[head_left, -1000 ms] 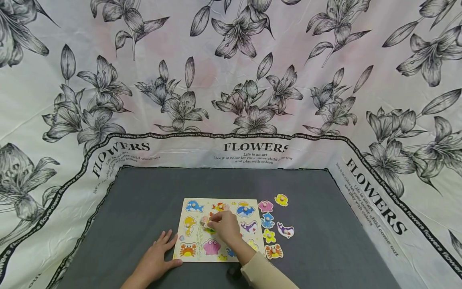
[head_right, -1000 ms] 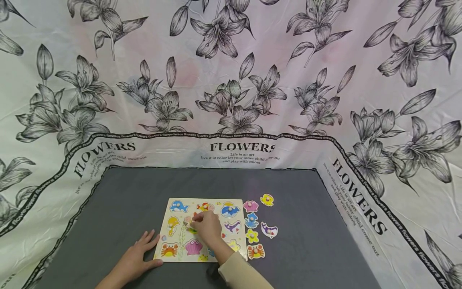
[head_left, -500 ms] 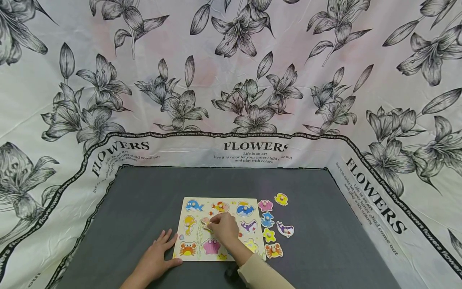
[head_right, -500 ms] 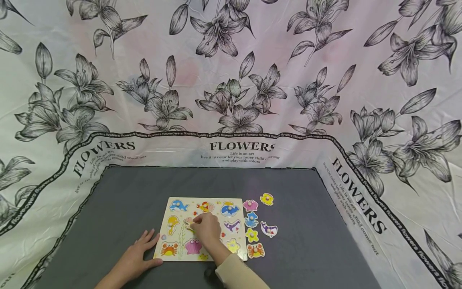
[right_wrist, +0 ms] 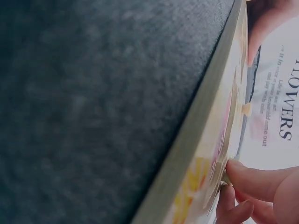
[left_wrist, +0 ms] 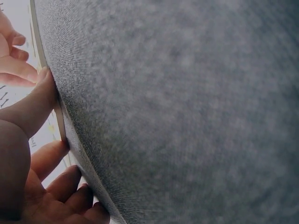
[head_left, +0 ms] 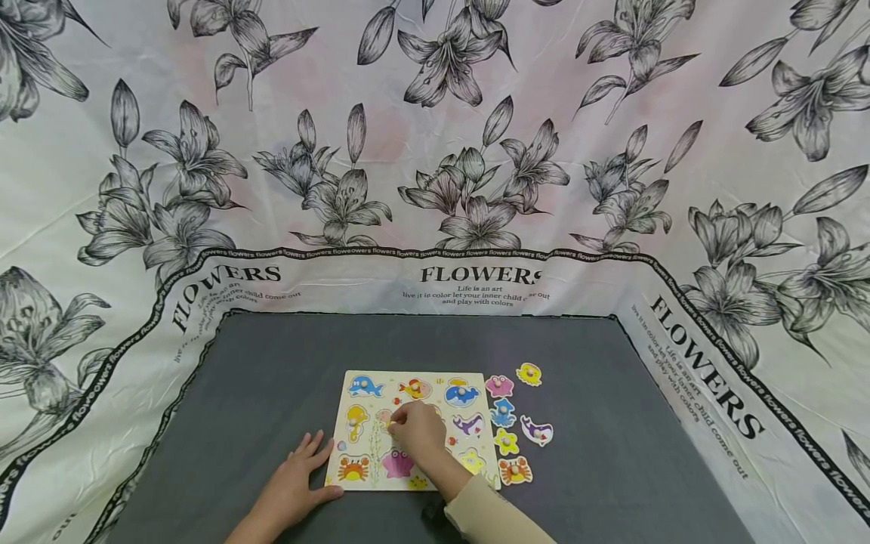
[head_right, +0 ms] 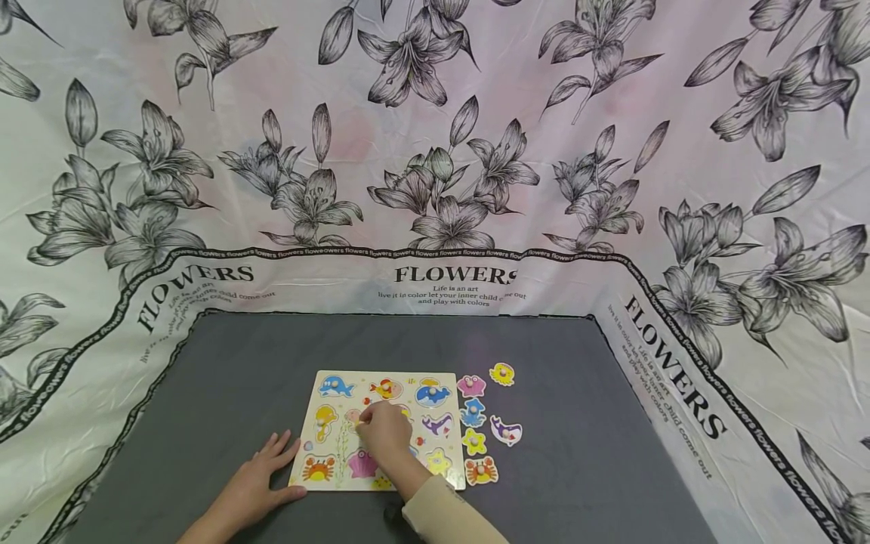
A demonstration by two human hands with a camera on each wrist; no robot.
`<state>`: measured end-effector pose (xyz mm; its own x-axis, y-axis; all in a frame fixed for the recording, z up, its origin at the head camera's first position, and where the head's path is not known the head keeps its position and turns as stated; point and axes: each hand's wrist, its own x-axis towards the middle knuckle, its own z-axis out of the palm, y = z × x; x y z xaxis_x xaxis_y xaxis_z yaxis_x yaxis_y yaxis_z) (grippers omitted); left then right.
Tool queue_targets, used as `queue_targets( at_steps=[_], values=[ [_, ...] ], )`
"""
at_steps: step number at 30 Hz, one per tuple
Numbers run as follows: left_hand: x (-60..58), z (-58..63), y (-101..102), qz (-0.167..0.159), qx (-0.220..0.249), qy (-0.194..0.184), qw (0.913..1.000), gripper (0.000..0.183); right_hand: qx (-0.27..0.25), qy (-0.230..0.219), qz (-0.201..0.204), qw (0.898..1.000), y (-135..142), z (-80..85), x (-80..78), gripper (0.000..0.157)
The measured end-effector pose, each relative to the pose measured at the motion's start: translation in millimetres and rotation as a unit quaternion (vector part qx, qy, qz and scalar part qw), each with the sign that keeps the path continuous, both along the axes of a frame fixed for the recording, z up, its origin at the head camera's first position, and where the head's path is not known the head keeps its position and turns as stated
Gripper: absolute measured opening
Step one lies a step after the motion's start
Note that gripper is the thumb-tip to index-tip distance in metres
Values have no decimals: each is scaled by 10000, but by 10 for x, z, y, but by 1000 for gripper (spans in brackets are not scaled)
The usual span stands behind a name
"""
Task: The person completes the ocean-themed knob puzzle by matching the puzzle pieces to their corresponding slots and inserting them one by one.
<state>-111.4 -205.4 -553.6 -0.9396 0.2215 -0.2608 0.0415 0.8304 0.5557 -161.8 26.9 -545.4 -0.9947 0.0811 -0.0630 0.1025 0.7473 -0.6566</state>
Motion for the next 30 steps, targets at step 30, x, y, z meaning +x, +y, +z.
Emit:
queue_targets(
  at_steps=[30],
  values=[
    [-12, -4, 27, -8, -75, -142, 9999, 99, -710, 349, 116, 9968, 371, 246, -46, 19]
  ],
)
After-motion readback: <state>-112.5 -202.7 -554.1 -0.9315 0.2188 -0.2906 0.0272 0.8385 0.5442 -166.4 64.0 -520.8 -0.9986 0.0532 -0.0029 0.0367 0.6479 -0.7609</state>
